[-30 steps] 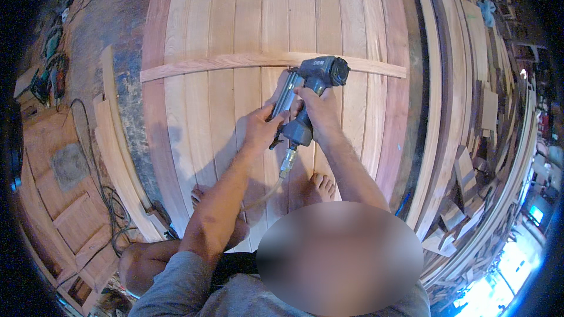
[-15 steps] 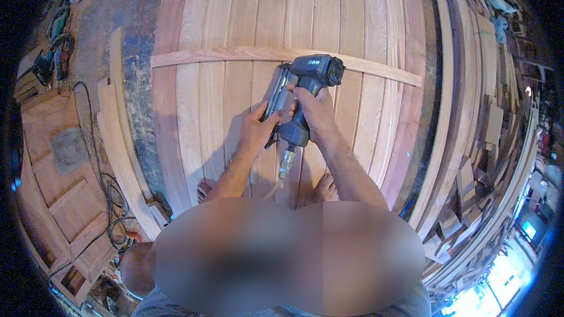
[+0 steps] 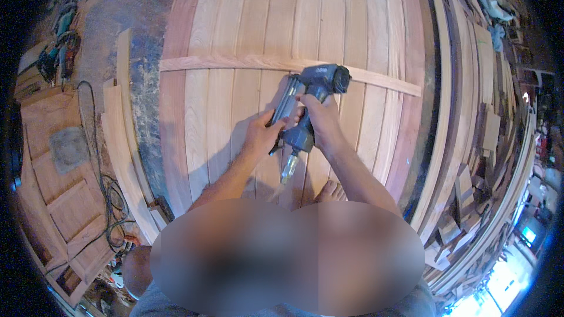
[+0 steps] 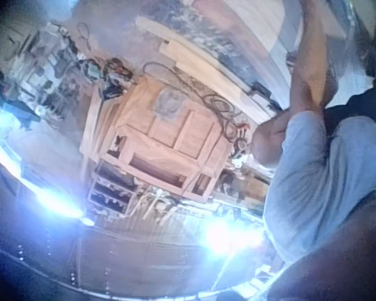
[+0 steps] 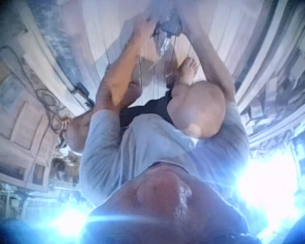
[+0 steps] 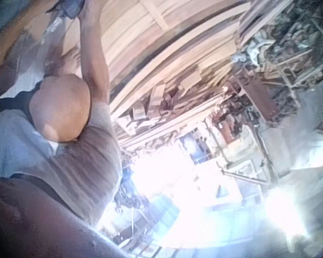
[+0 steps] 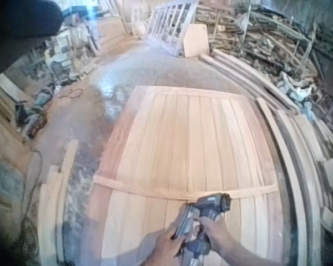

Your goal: The person uses a pneumatic nail gun to fasten thin wooden strips across a larger wooden panel. They position each strip and drive nails along its length, working systematically across the surface.

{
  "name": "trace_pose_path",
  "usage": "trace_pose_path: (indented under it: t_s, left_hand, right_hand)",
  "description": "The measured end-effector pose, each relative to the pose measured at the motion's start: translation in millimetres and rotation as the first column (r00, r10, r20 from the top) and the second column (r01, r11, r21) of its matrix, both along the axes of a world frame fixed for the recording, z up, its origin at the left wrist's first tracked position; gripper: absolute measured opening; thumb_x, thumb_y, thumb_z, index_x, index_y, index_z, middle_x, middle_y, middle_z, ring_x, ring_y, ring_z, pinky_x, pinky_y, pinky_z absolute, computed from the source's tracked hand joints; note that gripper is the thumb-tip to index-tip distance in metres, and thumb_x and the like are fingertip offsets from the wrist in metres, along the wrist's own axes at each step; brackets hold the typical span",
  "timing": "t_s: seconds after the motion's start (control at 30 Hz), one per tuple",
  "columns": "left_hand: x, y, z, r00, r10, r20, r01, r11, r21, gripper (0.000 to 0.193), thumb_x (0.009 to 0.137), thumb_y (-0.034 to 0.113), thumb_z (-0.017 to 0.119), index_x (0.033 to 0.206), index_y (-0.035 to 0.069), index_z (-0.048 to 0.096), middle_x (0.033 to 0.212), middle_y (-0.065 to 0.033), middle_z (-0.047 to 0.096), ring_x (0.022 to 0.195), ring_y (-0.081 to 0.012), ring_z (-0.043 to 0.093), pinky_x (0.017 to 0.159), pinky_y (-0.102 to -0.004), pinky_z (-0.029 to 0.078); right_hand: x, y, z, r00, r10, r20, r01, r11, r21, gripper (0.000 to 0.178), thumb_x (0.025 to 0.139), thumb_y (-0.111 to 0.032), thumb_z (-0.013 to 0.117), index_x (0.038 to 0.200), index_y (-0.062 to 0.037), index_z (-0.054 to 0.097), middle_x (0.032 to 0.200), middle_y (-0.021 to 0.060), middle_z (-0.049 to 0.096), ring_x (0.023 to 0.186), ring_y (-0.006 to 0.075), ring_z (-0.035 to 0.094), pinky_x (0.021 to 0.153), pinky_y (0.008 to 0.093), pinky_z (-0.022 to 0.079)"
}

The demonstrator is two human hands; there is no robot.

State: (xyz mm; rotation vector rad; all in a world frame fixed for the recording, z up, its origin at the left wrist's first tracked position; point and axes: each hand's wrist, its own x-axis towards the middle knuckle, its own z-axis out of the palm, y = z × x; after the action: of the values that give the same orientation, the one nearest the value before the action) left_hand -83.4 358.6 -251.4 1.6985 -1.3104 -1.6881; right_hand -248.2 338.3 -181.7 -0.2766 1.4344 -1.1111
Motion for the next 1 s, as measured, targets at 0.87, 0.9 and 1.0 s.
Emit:
trace_pose_path:
  t_s: [0.87, 0.9, 1.0]
  left_hand:
    - [78, -16, -16, 0.993, 0.011, -0.119, -0.018, 0.998, -0.057, 0.047, 0.092, 0.026, 0.075, 0.131, 0.003, 0.063, 0.089, -0.0155, 0.071, 0.081, -0.0202, 0.069, 0.075, -0.0365, 0.055]
    - [77, -16, -17, 0.991, 0.022, -0.135, -0.038, 0.992, -0.118, 0.045, 0.092, 0.025, 0.075, 0.129, 0.003, 0.063, 0.089, -0.015, 0.071, 0.08, -0.0197, 0.069, 0.075, -0.0363, 0.055]
    - [79, -19, -16, 0.99, 0.018, -0.136, -0.036, 0.991, -0.132, 0.042, 0.093, 0.023, 0.075, 0.127, 0.002, 0.065, 0.089, -0.0106, 0.07, 0.08, -0.016, 0.065, 0.073, -0.0343, 0.054]
  right_hand:
    - [76, -5, -20, 0.996, 0.034, -0.078, -0.035, 0.999, -0.022, 0.025, 0.094, -0.015, 0.064, 0.115, -0.0016, 0.065, 0.072, 0.0064, 0.062, 0.058, 0.0159, 0.06, 0.055, 0.0309, 0.054]
    - [77, -6, -19, 0.996, 0.034, -0.079, -0.034, 0.999, -0.003, 0.024, 0.094, -0.015, 0.065, 0.114, -0.0018, 0.065, 0.071, 0.0064, 0.062, 0.058, 0.016, 0.06, 0.055, 0.031, 0.053]
    - [77, -10, -15, 0.994, 0.044, -0.095, -0.038, 0.997, 0.067, 0.024, 0.094, -0.015, 0.064, 0.113, -0.0015, 0.065, 0.071, 0.0063, 0.061, 0.058, 0.0159, 0.06, 0.055, 0.0312, 0.053]
